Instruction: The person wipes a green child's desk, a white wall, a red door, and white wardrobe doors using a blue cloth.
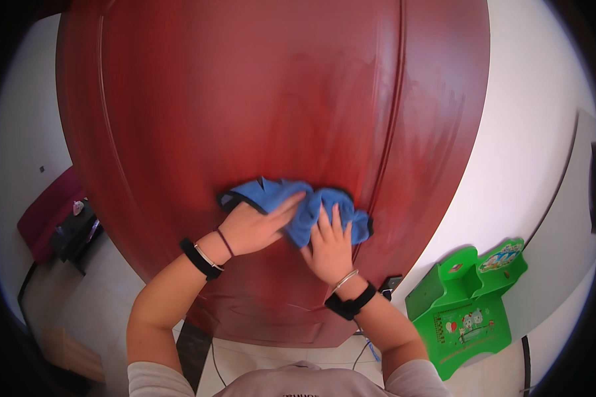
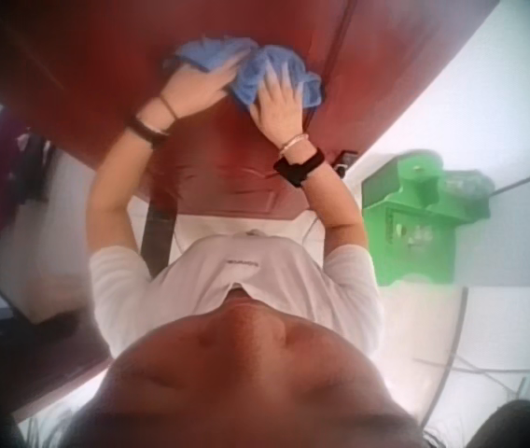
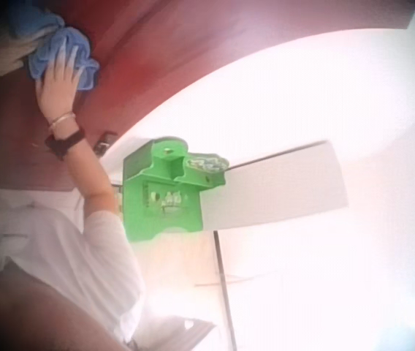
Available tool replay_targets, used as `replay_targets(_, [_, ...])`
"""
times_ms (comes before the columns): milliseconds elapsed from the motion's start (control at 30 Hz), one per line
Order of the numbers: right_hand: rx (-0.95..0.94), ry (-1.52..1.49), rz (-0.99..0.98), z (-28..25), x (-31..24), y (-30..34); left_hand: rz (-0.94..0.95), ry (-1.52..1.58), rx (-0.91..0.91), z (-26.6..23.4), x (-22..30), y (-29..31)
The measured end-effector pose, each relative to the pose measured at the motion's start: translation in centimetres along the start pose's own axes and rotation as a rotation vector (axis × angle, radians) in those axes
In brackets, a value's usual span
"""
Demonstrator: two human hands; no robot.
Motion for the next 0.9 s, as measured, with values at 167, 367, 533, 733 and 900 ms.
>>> replay_targets(167, [-0.105,0.019,-0.036,4.8,-3.3,4.4,0.187,0.108,-0.174,-0.9,-2.3,2.9])
replay_targets(367, [0.067,0.136,-0.001,-2.1,-2.0,-6.8,0.128,-0.001,-0.014,-5.2,-7.1,-1.3])
replay_targets(533, [0.304,0.210,-0.177,-7.1,-1.1,-16.4,-0.167,0.032,0.312,-8.0,-10.8,-3.6])
replay_targets(733, [-0.022,0.184,-0.391,-5.3,-2.6,-14.6,-0.380,0.098,0.301,-3.0,-8.6,2.2])
replay_targets(900, [-0.273,0.181,-0.549,2.4,-4.6,-3.8,-0.382,0.228,0.068,6.2,-4.2,14.1])
Point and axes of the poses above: each hand's wrist, its own y-axis away from the middle knuckle, its own z-axis out of the palm, x = y × z, the point moved 2 cm from there along -y, towards the middle knuckle, and after that the axes turned 14 degrees about -z, right-handed, at the moved point
